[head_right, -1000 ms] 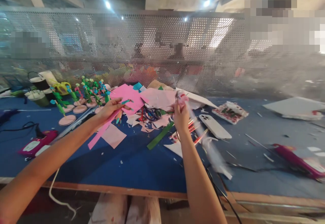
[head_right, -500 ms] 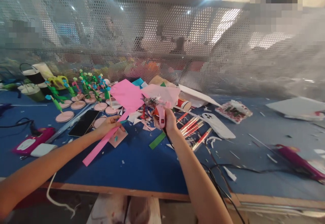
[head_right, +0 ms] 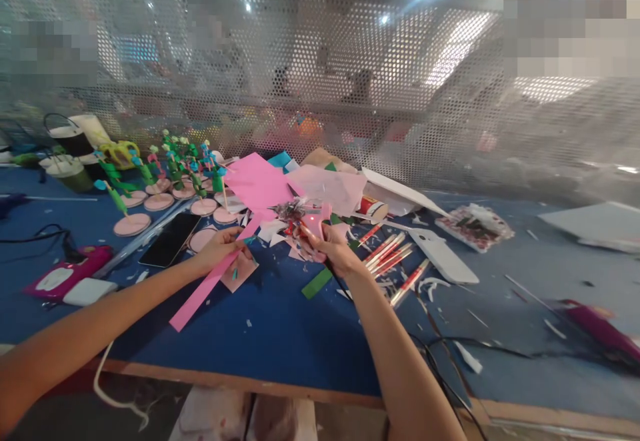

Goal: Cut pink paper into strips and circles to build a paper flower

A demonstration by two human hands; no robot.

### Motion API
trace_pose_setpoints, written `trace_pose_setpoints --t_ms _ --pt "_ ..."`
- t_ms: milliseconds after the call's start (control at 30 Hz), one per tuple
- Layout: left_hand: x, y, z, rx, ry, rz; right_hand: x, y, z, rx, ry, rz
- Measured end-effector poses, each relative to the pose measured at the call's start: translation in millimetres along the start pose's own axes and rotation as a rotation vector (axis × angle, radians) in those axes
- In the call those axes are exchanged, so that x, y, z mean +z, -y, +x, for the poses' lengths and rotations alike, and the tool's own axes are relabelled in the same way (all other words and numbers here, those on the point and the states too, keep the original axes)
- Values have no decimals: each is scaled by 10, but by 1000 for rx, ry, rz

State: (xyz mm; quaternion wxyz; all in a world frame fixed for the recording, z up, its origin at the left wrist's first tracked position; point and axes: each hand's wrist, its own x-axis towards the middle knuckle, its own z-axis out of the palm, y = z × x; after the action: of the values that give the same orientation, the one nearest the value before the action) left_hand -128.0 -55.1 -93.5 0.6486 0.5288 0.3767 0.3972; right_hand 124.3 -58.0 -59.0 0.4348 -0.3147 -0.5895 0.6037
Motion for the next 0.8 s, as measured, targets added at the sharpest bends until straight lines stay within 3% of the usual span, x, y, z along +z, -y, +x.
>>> trace_pose_setpoints --t_ms 367,800 --pt "83 -52 -49 -2 -60 113 180 -148 45 1 -254 -143" --pt "80 -8 -76 39 -31 183 308 -94 50 33 -309 -158"
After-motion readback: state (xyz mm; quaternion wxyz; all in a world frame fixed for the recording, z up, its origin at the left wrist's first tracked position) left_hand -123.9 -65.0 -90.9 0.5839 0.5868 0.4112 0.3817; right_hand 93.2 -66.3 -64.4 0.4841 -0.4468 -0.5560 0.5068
